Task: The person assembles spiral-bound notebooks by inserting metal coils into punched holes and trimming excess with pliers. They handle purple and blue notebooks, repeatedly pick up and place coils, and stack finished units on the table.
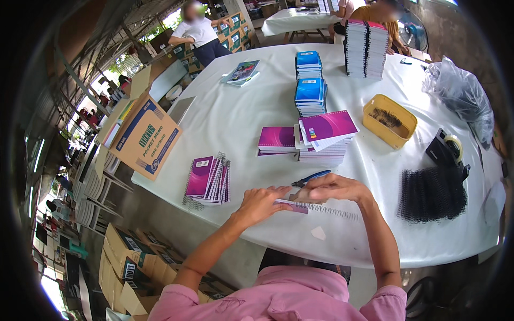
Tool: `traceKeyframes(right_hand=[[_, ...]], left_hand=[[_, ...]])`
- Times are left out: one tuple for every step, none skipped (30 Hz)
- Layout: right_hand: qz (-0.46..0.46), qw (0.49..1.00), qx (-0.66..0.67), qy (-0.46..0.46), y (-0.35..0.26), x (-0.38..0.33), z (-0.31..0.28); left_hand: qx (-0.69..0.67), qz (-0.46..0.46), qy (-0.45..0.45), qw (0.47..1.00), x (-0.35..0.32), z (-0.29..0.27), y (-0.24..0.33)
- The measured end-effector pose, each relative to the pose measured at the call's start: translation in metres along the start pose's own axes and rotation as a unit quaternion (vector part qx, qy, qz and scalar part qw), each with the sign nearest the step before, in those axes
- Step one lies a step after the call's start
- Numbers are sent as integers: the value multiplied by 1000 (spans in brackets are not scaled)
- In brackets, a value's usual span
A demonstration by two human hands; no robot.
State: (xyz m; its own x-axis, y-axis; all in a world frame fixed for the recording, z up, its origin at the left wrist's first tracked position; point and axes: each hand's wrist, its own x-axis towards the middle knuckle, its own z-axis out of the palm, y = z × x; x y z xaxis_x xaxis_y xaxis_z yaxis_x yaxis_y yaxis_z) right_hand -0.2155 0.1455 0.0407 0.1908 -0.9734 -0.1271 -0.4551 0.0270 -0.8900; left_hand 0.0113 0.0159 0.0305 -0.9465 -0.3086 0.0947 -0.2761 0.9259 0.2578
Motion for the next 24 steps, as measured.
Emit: traceKeyframes(right_hand=[[-6,1000,4,3,-2,0,1],[35,997,-67,2,-1,5,5],[26,1000,-15,5,2,5,2],[15,999,36,8,7,3,-1],[5,996,88,11,13,1,-4],[-50,984,168,45,12,1,0],[-22,995,93,34,9,2,2],[6,1000,17,23,5,5,3],[31,998,-59,14,-3,9,2],[74,993,-85,-38,0,16,-2],[46,999,-17,-10,8,14,0],[20,998,49,16,13,10,1],[-6,993,114,42,16,7,1],[7,997,71,25,17,8,-1],[20,999,30,8,6,12,-1],[32,999,-11,-9,0,14,-1],[36,999,-4,-9,0,14,1],[39,999,-1,-9,0,15,0],[42,999,2,-8,0,16,0],[27,999,26,3,1,16,-2],[14,998,53,13,4,14,-1],[1,997,80,23,4,13,0],[32,999,37,4,3,15,0],[62,998,-7,-12,-4,18,-2]], left_hand=[[-4,0,-1,1000,1,2,-1],[-9,1,-3,1000,2,6,-3],[-11,3,0,1000,5,5,-4],[-8,-3,4,1000,6,3,-2],[-5,-9,8,1000,6,-1,0],[-4,-19,8,1000,4,-2,2],[-6,-23,2,1000,5,0,1],[-7,-27,-5,1000,7,3,-1],[-6,-28,-11,1000,8,3,-2],[-9,-26,-1,1000,7,3,-2],[-12,-24,8,1000,5,3,-1],[-17,-24,20,999,4,3,0],[-21,-39,4,999,5,2,1],[-26,-53,-11,998,7,-2,2],[-28,-68,-29,997,6,-3,3],[-28,-65,-27,997,6,-3,2],[-28,-62,-25,997,6,-1,1],[-28,-58,-19,998,7,0,-1],[-33,-60,-15,998,8,1,-2],[-38,-61,-10,997,7,2,-3],[-44,-65,-9,997,5,3,-3],[-45,-61,-4,997,5,4,-2],[-47,-58,2,997,6,3,-1],[-46,-54,9,997,7,2,-1]])
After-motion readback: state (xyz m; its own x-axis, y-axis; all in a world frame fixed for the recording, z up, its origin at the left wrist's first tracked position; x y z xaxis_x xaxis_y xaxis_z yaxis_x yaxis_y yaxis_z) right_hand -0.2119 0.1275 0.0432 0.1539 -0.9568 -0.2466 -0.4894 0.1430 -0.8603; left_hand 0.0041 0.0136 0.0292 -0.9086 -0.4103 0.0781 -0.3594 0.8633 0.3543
